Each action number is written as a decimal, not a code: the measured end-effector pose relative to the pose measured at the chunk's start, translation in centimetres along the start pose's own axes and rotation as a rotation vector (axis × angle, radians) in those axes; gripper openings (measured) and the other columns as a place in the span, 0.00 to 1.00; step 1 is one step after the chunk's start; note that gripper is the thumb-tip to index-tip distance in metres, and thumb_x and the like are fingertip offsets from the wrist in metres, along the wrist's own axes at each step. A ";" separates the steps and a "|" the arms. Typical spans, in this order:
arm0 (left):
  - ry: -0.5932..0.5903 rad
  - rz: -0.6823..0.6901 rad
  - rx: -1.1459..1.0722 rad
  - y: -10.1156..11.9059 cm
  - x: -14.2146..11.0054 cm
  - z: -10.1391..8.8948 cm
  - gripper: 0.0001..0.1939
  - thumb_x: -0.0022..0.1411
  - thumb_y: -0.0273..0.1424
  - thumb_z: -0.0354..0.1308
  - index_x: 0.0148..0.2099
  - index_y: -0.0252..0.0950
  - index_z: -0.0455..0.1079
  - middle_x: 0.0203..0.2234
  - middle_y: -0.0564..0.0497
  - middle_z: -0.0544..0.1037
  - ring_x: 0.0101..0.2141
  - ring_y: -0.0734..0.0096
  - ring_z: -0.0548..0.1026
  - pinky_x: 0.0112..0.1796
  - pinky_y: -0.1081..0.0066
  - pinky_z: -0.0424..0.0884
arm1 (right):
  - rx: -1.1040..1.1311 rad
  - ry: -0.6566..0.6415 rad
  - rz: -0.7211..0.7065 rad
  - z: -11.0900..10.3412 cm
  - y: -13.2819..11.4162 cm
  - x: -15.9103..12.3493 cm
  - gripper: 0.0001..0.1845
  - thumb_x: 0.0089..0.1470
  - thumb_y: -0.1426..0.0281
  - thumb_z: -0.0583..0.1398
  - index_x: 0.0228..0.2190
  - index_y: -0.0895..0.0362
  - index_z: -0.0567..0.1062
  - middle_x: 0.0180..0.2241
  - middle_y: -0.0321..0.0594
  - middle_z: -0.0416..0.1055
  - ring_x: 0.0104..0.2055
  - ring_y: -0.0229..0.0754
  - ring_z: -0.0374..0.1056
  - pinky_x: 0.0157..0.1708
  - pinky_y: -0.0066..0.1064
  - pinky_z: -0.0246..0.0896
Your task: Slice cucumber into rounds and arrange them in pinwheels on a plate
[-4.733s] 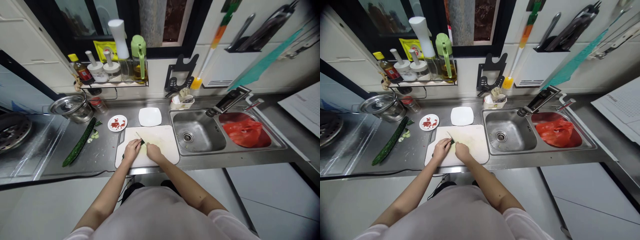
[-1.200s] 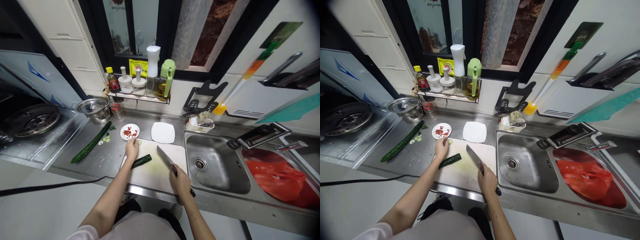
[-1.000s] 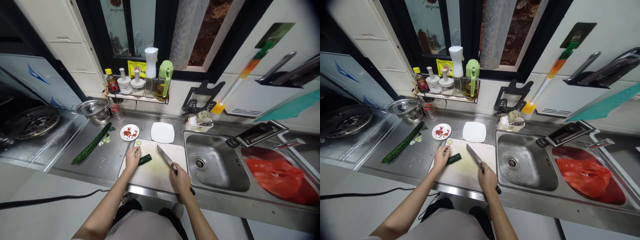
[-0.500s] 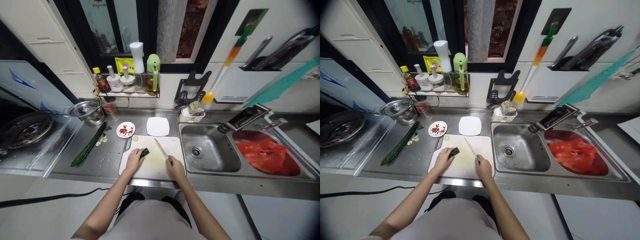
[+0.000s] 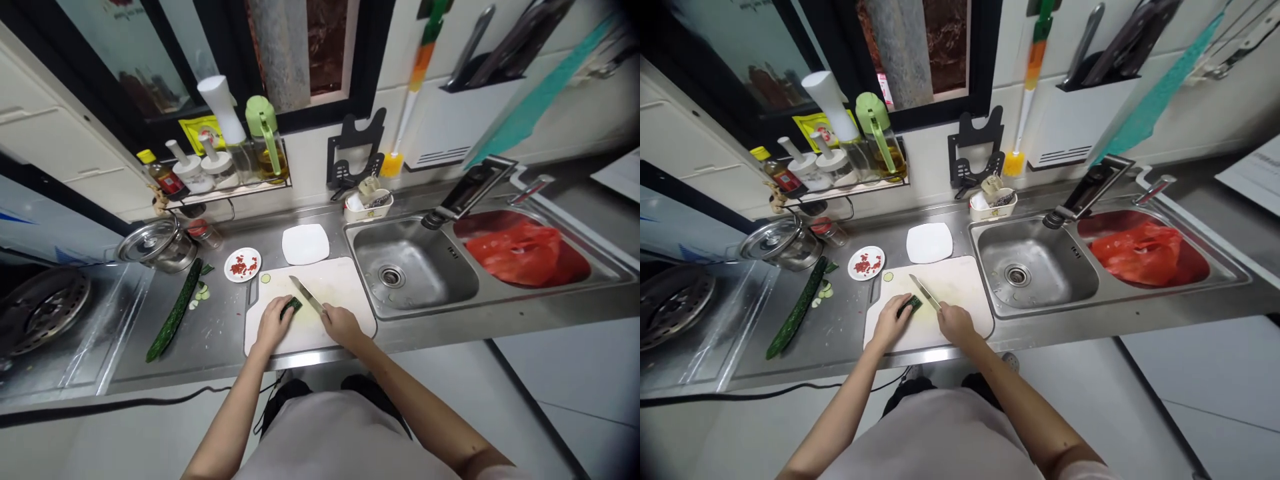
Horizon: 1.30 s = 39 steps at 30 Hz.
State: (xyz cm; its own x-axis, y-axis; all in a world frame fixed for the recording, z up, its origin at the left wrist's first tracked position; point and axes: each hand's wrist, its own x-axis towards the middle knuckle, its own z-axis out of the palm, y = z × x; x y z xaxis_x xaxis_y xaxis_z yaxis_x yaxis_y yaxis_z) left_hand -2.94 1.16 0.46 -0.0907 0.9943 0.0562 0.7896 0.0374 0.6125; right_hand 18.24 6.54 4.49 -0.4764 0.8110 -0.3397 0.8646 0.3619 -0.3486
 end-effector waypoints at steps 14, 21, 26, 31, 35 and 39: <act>0.218 0.238 0.018 -1.2 -0.7 2.9 0.15 0.65 0.27 0.51 0.50 0.41 0.74 0.43 0.47 0.74 0.44 0.67 0.72 0.47 0.64 0.72 | -0.103 -0.079 -0.060 -0.7 -1.4 -0.7 0.16 0.64 0.69 0.43 0.45 0.57 0.67 0.36 0.45 0.75 0.40 0.43 0.71 0.37 0.29 0.58; 0.242 0.287 0.039 -1.5 -0.9 3.5 0.16 0.65 0.26 0.51 0.52 0.41 0.73 0.44 0.46 0.74 0.45 0.66 0.71 0.47 0.63 0.72 | -0.118 -0.078 -0.059 -0.9 -2.0 -0.9 0.16 0.63 0.70 0.44 0.44 0.58 0.68 0.36 0.46 0.75 0.40 0.44 0.72 0.37 0.30 0.60; 0.250 0.291 0.031 -1.9 -0.9 3.8 0.16 0.65 0.27 0.51 0.52 0.41 0.73 0.44 0.46 0.74 0.45 0.66 0.72 0.47 0.63 0.72 | -0.130 -0.093 -0.058 -0.7 -1.8 -1.0 0.16 0.63 0.71 0.44 0.45 0.58 0.68 0.36 0.46 0.75 0.40 0.44 0.72 0.37 0.29 0.60; 0.251 0.293 0.022 -1.9 -0.9 3.9 0.15 0.65 0.27 0.52 0.51 0.41 0.73 0.44 0.46 0.74 0.45 0.66 0.72 0.47 0.63 0.72 | -0.145 -0.088 -0.073 -0.3 -1.4 -1.1 0.17 0.64 0.71 0.43 0.45 0.58 0.68 0.35 0.46 0.75 0.40 0.44 0.72 0.37 0.30 0.60; 0.251 0.296 0.030 -1.7 -0.9 3.7 0.14 0.65 0.28 0.52 0.50 0.40 0.74 0.44 0.46 0.75 0.45 0.66 0.72 0.47 0.63 0.72 | -0.159 -0.092 -0.090 -0.4 -1.2 -1.3 0.17 0.63 0.73 0.43 0.45 0.58 0.68 0.35 0.47 0.75 0.40 0.44 0.72 0.38 0.31 0.61; 0.253 0.296 0.037 -1.4 -0.9 3.6 0.14 0.65 0.28 0.52 0.50 0.40 0.74 0.44 0.46 0.75 0.45 0.66 0.72 0.47 0.63 0.71 | -0.161 -0.110 -0.118 -0.5 -1.0 -1.5 0.16 0.62 0.74 0.45 0.45 0.59 0.68 0.36 0.48 0.74 0.40 0.44 0.71 0.39 0.31 0.61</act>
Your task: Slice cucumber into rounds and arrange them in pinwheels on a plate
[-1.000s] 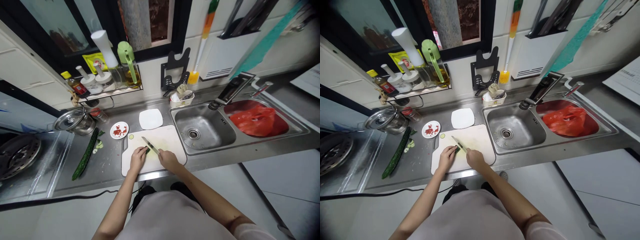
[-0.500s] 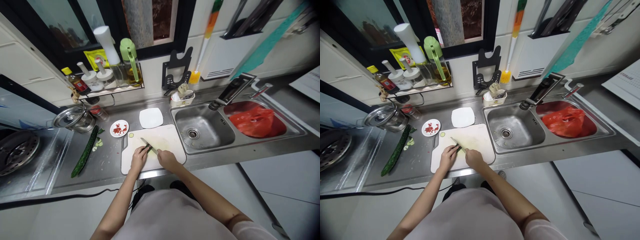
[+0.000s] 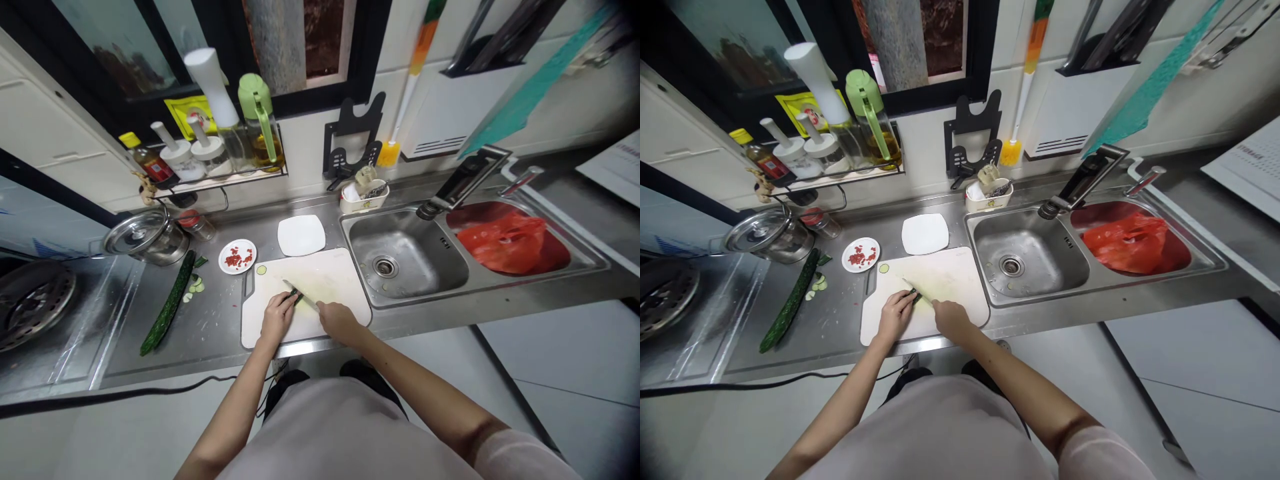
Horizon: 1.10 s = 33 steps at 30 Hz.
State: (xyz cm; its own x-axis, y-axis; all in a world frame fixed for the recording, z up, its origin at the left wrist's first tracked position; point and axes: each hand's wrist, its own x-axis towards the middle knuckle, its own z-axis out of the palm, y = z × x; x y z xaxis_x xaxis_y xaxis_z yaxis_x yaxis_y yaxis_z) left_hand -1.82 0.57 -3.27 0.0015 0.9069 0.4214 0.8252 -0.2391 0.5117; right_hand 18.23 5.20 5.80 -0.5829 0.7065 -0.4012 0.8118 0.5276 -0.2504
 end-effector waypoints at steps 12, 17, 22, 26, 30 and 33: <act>-0.019 -0.021 -0.006 -0.2 -0.1 0.0 0.15 0.65 0.28 0.51 0.51 0.41 0.73 0.44 0.46 0.75 0.45 0.66 0.72 0.47 0.62 0.72 | -0.013 -0.151 0.019 -1.9 0.7 -1.9 0.15 0.60 0.75 0.47 0.46 0.60 0.67 0.38 0.51 0.74 0.41 0.48 0.72 0.36 0.33 0.61; -0.017 -0.023 -0.010 0.0 0.0 0.0 0.15 0.66 0.28 0.50 0.51 0.40 0.73 0.43 0.45 0.75 0.44 0.66 0.72 0.46 0.62 0.72 | -0.008 -0.152 0.011 -2.3 0.5 -1.5 0.15 0.60 0.75 0.47 0.46 0.60 0.68 0.38 0.51 0.74 0.42 0.48 0.72 0.37 0.32 0.61; -0.020 -0.023 -0.010 0.1 0.2 -0.2 0.15 0.66 0.29 0.50 0.50 0.40 0.74 0.44 0.45 0.75 0.44 0.66 0.72 0.46 0.61 0.72 | -0.005 -0.144 0.005 -2.0 0.4 -1.1 0.14 0.60 0.73 0.49 0.46 0.59 0.67 0.37 0.51 0.74 0.42 0.48 0.72 0.37 0.33 0.61; -0.024 -0.031 -0.017 -0.1 0.1 -0.1 0.15 0.65 0.29 0.50 0.51 0.40 0.73 0.44 0.45 0.75 0.45 0.65 0.72 0.46 0.62 0.72 | 0.006 -0.114 0.018 -1.5 0.2 -0.7 0.14 0.60 0.75 0.47 0.44 0.59 0.68 0.37 0.49 0.74 0.41 0.48 0.72 0.37 0.32 0.62; -0.023 -0.030 -0.017 -0.3 -0.1 0.1 0.15 0.65 0.28 0.51 0.51 0.40 0.73 0.44 0.45 0.75 0.45 0.65 0.72 0.47 0.62 0.72 | 0.013 -0.074 0.000 -0.7 0.1 -0.1 0.15 0.58 0.78 0.47 0.43 0.59 0.69 0.36 0.48 0.75 0.40 0.46 0.72 0.36 0.32 0.62; -0.023 -0.030 -0.020 -0.3 -0.1 0.1 0.15 0.65 0.28 0.51 0.51 0.41 0.73 0.44 0.45 0.75 0.46 0.66 0.72 0.48 0.62 0.71 | 0.010 -0.050 -0.005 -0.3 -0.1 0.5 0.16 0.57 0.79 0.46 0.42 0.60 0.70 0.36 0.48 0.75 0.39 0.45 0.72 0.36 0.32 0.63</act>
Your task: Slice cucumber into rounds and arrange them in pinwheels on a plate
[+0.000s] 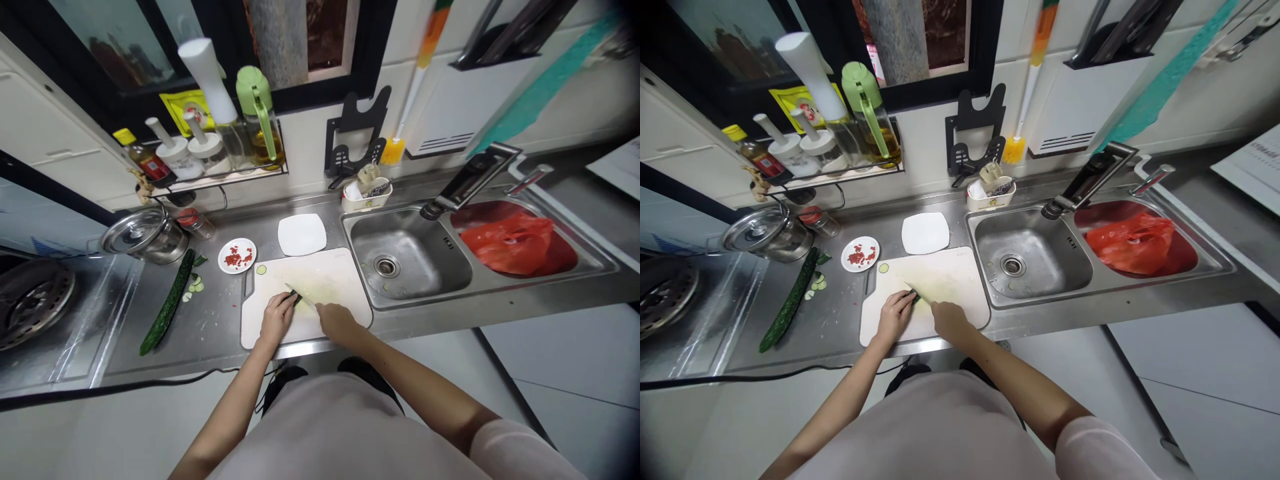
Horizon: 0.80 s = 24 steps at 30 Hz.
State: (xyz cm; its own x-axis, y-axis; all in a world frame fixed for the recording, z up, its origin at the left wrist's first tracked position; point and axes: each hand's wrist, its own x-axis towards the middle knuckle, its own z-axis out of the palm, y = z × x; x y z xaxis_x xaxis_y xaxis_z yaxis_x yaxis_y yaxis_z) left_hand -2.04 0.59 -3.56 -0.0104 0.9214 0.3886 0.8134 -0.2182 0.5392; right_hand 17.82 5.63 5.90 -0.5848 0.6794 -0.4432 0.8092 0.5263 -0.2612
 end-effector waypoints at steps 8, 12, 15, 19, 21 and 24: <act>0.009 0.007 0.012 0.2 0.1 -0.1 0.15 0.65 0.28 0.51 0.50 0.40 0.74 0.44 0.46 0.75 0.45 0.66 0.72 0.47 0.62 0.72 | -0.007 -0.027 0.028 -0.1 -0.3 -0.3 0.15 0.58 0.79 0.47 0.42 0.60 0.69 0.37 0.49 0.74 0.41 0.45 0.72 0.37 0.32 0.63; 0.003 -0.005 0.005 0.2 0.1 -0.1 0.15 0.65 0.28 0.51 0.50 0.40 0.74 0.44 0.45 0.75 0.45 0.65 0.72 0.47 0.62 0.72 | -0.006 -0.038 0.022 -0.1 0.2 -1.5 0.14 0.59 0.76 0.47 0.43 0.59 0.69 0.36 0.48 0.74 0.40 0.46 0.72 0.37 0.32 0.63; 0.003 -0.010 -0.004 0.3 0.1 -0.1 0.15 0.65 0.28 0.50 0.50 0.41 0.73 0.44 0.46 0.75 0.45 0.65 0.72 0.47 0.61 0.72 | -0.022 -0.048 0.022 -0.2 0.4 -1.7 0.14 0.61 0.75 0.46 0.43 0.59 0.68 0.36 0.49 0.74 0.41 0.47 0.72 0.37 0.32 0.62; 0.008 -0.004 0.001 0.2 0.1 0.0 0.15 0.65 0.28 0.50 0.50 0.41 0.74 0.44 0.46 0.75 0.45 0.65 0.73 0.47 0.61 0.72 | -0.018 -0.046 0.026 0.1 0.2 -1.1 0.14 0.59 0.76 0.47 0.43 0.59 0.68 0.36 0.49 0.74 0.41 0.46 0.72 0.38 0.32 0.63; 0.013 -0.004 0.006 0.2 0.1 0.0 0.15 0.65 0.28 0.50 0.50 0.41 0.74 0.44 0.46 0.75 0.45 0.65 0.72 0.47 0.61 0.72 | -0.012 -0.035 0.029 0.4 0.0 -0.6 0.14 0.58 0.78 0.47 0.43 0.59 0.69 0.36 0.49 0.74 0.41 0.46 0.72 0.38 0.31 0.63; 0.011 -0.007 0.004 0.2 0.1 0.0 0.15 0.65 0.28 0.50 0.50 0.40 0.74 0.44 0.45 0.75 0.45 0.65 0.72 0.48 0.61 0.72 | -0.020 -0.013 0.027 0.7 -0.2 0.1 0.15 0.58 0.79 0.47 0.42 0.59 0.69 0.36 0.48 0.74 0.41 0.45 0.73 0.38 0.32 0.63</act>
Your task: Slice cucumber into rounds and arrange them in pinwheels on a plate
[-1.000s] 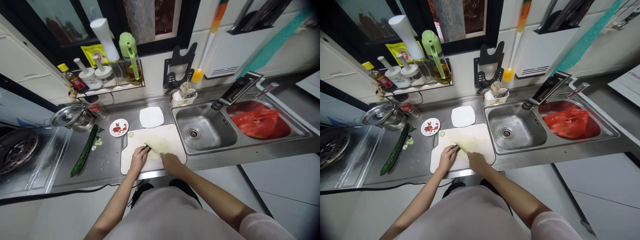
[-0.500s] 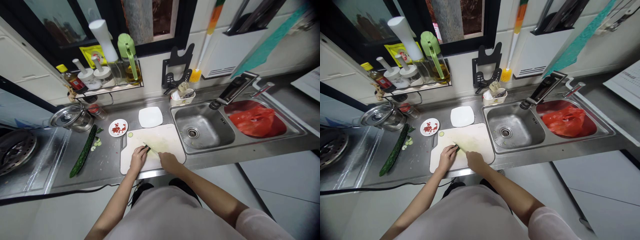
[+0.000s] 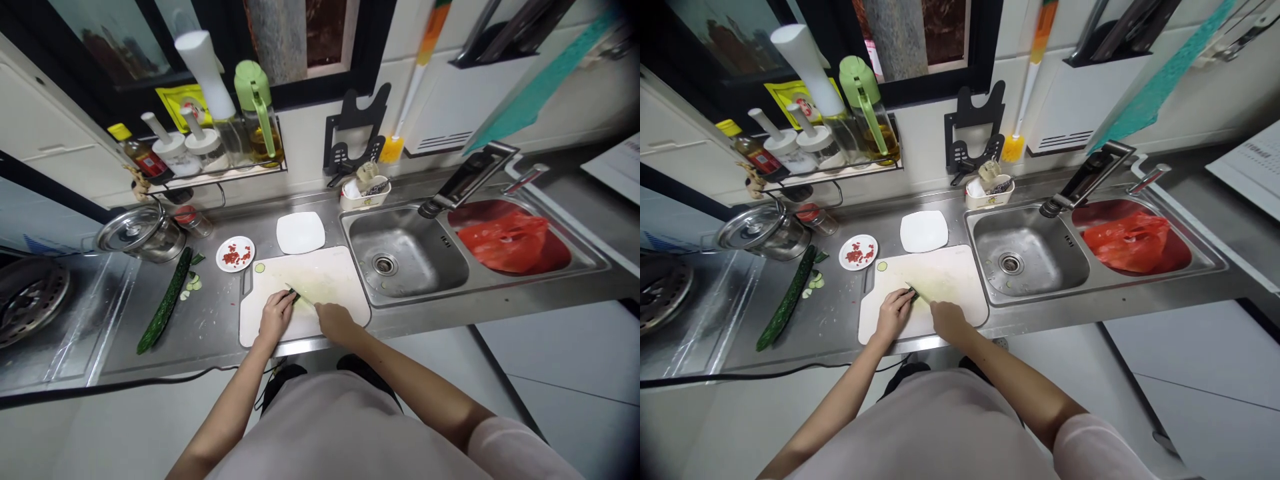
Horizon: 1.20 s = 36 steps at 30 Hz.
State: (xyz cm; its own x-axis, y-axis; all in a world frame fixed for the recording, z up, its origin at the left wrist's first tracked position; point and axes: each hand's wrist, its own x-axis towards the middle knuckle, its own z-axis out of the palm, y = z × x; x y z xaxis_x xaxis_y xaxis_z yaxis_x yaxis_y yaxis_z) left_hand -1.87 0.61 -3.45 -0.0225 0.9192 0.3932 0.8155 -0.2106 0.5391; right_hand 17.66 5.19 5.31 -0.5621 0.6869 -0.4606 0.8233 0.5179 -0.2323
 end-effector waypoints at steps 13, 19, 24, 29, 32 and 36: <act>0.012 0.019 0.010 0.0 0.0 0.1 0.14 0.65 0.28 0.51 0.49 0.40 0.74 0.44 0.45 0.75 0.45 0.65 0.72 0.47 0.62 0.72 | 0.016 0.022 -0.013 0.4 -0.6 1.5 0.16 0.57 0.80 0.47 0.42 0.60 0.70 0.35 0.48 0.75 0.41 0.45 0.72 0.39 0.31 0.63; 0.012 0.018 0.012 -0.1 -0.1 0.2 0.14 0.65 0.28 0.51 0.49 0.40 0.74 0.44 0.45 0.75 0.45 0.65 0.72 0.47 0.61 0.72 | -0.019 0.025 -0.014 0.8 0.1 0.5 0.15 0.58 0.79 0.47 0.41 0.60 0.70 0.35 0.48 0.75 0.41 0.45 0.72 0.38 0.31 0.64; 0.008 0.012 0.006 0.0 0.0 0.1 0.15 0.65 0.28 0.50 0.50 0.40 0.74 0.44 0.45 0.75 0.45 0.65 0.72 0.47 0.61 0.72 | -0.015 0.011 -0.017 0.4 0.2 0.7 0.16 0.59 0.78 0.46 0.43 0.60 0.69 0.37 0.49 0.74 0.41 0.45 0.72 0.38 0.32 0.64; 0.000 0.003 0.000 0.0 0.0 0.1 0.15 0.65 0.28 0.50 0.50 0.40 0.74 0.44 0.45 0.75 0.45 0.64 0.72 0.47 0.60 0.72 | -0.009 -0.010 -0.015 0.4 0.2 0.9 0.16 0.59 0.78 0.45 0.43 0.60 0.69 0.38 0.50 0.74 0.42 0.45 0.72 0.40 0.32 0.64; -0.001 -0.004 -0.008 0.0 0.0 0.1 0.15 0.65 0.28 0.50 0.50 0.40 0.73 0.44 0.45 0.75 0.45 0.65 0.72 0.47 0.61 0.72 | -0.007 -0.002 -0.018 0.7 0.2 0.8 0.16 0.59 0.78 0.45 0.43 0.60 0.69 0.37 0.49 0.74 0.42 0.45 0.72 0.39 0.32 0.64; 0.000 -0.015 -0.017 0.2 0.1 0.0 0.15 0.65 0.28 0.50 0.50 0.41 0.73 0.44 0.46 0.75 0.45 0.66 0.72 0.47 0.61 0.72 | 0.005 0.008 0.006 1.0 0.0 0.8 0.16 0.58 0.80 0.46 0.43 0.60 0.69 0.36 0.49 0.75 0.41 0.45 0.73 0.38 0.31 0.64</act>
State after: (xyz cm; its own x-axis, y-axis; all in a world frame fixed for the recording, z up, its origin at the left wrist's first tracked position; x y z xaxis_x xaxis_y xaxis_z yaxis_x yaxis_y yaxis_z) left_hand -1.71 0.64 -3.36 -0.0340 0.9223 0.3849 0.8049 -0.2030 0.5577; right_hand 17.32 5.24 4.12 -0.5576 0.6943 -0.4549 0.8272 0.5110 -0.2339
